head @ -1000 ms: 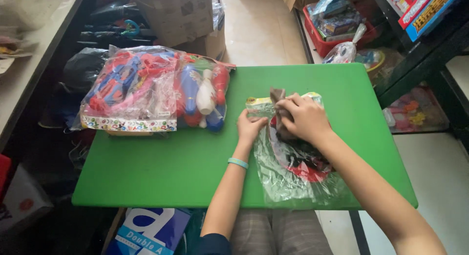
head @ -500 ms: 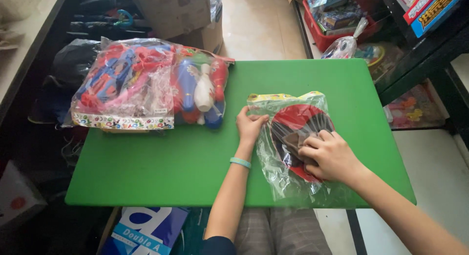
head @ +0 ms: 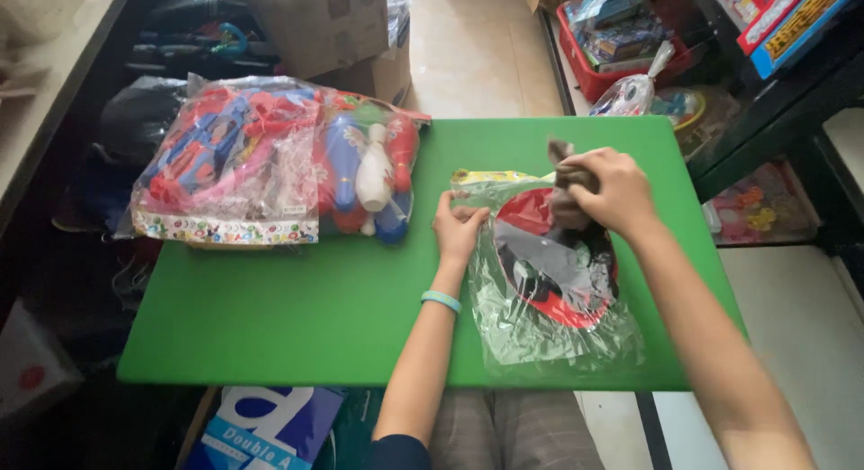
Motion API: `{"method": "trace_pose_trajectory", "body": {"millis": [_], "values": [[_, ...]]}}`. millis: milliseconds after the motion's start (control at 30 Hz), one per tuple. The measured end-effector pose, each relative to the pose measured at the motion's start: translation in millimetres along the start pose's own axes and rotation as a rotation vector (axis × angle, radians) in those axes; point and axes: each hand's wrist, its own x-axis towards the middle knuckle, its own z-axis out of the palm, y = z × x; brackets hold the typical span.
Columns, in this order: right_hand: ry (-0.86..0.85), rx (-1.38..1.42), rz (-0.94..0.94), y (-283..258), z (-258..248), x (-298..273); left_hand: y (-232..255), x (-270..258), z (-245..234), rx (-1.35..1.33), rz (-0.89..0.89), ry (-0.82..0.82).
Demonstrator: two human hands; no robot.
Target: Wiping down toy packaging with a cloth before placing them on shelves.
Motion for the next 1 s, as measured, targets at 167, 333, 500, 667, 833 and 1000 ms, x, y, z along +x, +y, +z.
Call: {"method": "trace_pose_trajectory", "body": {"millis": [167,333,500,667,833,1000], "values": [[-0.117,-0.129,-0.013,3,16,-10,5,5,0,0.174,0.042,0.154],[-0.036,-0.130,-0.092,-31,-8,-83,16,5,-1,0.113,0.043,0.150],[0.017,-0.088,-0.063,-42,-32,-141,12,-2,0,0.143,0.055,0.175],[-0.155,-0.080,-0.046,-60,-68,-143,-5,4,-14,-0.029,0.063,0.315],[-0.018,-0.050,-0.132,-128,-56,-96,-39,12,-28,-0.120,0.183,0.177],[0.048,-0.015,-0.294,-156,14,-92,-27,20,-40,-0.048,-0.084,0.089]]}}
